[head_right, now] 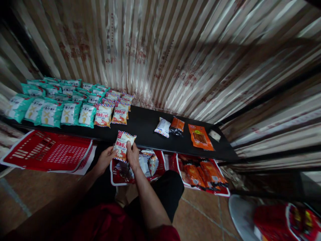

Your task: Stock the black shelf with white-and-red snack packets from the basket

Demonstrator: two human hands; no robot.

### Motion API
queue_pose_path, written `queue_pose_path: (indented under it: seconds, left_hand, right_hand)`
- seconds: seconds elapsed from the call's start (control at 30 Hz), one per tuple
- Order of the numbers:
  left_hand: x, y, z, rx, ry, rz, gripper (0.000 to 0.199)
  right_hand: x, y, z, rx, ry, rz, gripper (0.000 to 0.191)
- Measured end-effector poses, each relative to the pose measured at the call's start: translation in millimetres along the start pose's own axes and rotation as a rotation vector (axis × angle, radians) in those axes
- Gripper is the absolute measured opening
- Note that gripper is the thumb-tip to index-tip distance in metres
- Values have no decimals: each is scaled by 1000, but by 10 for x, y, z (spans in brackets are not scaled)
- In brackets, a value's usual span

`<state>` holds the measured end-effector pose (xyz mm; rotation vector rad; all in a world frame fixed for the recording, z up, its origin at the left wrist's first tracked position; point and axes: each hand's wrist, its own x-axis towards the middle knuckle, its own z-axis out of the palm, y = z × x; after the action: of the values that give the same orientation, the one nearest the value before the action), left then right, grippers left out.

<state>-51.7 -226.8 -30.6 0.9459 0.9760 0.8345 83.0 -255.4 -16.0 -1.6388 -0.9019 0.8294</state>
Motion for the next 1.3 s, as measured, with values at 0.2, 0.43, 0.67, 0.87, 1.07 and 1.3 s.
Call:
queue_pose_path:
  seconds: [0.2, 0.43, 0.67, 0.87, 1.07, 1.3]
  left_hand:
    - [87, -10, -47, 11, 15, 57, 46]
    - [182, 71, -32, 32, 53, 97, 44]
    - [323, 65, -57, 94, 64, 149, 41]
    - [339, 182, -51, 339, 197, 189, 35]
    - [317, 202, -17, 675, 264, 406, 41]
    - [318, 110, -20, 883, 260, 664, 49]
  right_hand:
    - [-24, -90, -26, 23, -67, 11, 46]
    - [-52, -119, 17, 55, -125, -56, 39]
    - [74, -111, 74, -18, -93, -72, 38]
    - [208, -86, 159, -14, -60, -86, 37]
    - [328, -113, 220, -47, -34, -87, 38]
    - [464, -219, 261, -116, 31, -98, 34]
